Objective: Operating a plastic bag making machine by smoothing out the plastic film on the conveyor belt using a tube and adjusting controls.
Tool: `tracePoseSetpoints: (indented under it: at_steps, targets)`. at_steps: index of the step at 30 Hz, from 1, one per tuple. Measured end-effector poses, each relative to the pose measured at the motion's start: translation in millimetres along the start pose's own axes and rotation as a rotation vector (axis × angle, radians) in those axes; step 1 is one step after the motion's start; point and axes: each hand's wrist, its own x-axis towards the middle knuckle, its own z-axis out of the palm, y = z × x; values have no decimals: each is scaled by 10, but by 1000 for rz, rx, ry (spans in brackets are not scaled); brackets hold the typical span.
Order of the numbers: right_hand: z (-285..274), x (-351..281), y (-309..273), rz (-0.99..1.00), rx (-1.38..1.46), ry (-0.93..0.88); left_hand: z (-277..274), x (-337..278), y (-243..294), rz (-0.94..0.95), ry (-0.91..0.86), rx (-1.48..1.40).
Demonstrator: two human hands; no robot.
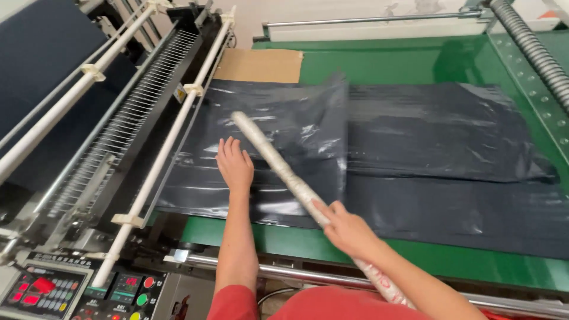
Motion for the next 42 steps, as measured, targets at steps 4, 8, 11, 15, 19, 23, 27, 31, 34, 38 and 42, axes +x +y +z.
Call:
tracePoseSetpoints:
  at_steps: [4, 8, 11, 15, 19, 23, 27, 31, 34, 38, 42]
  targets:
    - [-213, -205, 783, 517, -66, 169, 270, -179, 38, 56, -226, 93]
    - [-382, -984, 1768, 701, -629, 575, 170, -206, 387, 10, -617, 92]
    - [-929, -1543, 2008, 961, 138, 387, 295, -302, 512, 106, -758, 71]
    - [-987, -1839, 2166, 1146, 135, 400, 342, -371, 619, 142, -1035, 61]
    - [-951, -1820, 2050, 1012, 156, 489, 333, -387, 657, 140, -1194, 120]
    - [-915, -1575, 1993, 963, 148, 376, 248, -318, 709, 129, -1249, 125]
    - [-984, -1375, 1888, 1061, 75, 153, 126, -255, 746, 85, -1237, 80]
    - [-1051, -1118, 1477, 853, 44, 361, 314, -259, 529, 112, -897, -38]
    - [-995, -771, 919, 672, 92, 297, 287, -126, 421, 134, -532, 8]
    - [-631, -385, 367, 411, 103, 175, -36, -5, 263, 65, -301, 40]
    - [-315, -108, -248, -16, 126, -2, 172, -24, -277, 20, 16, 124]
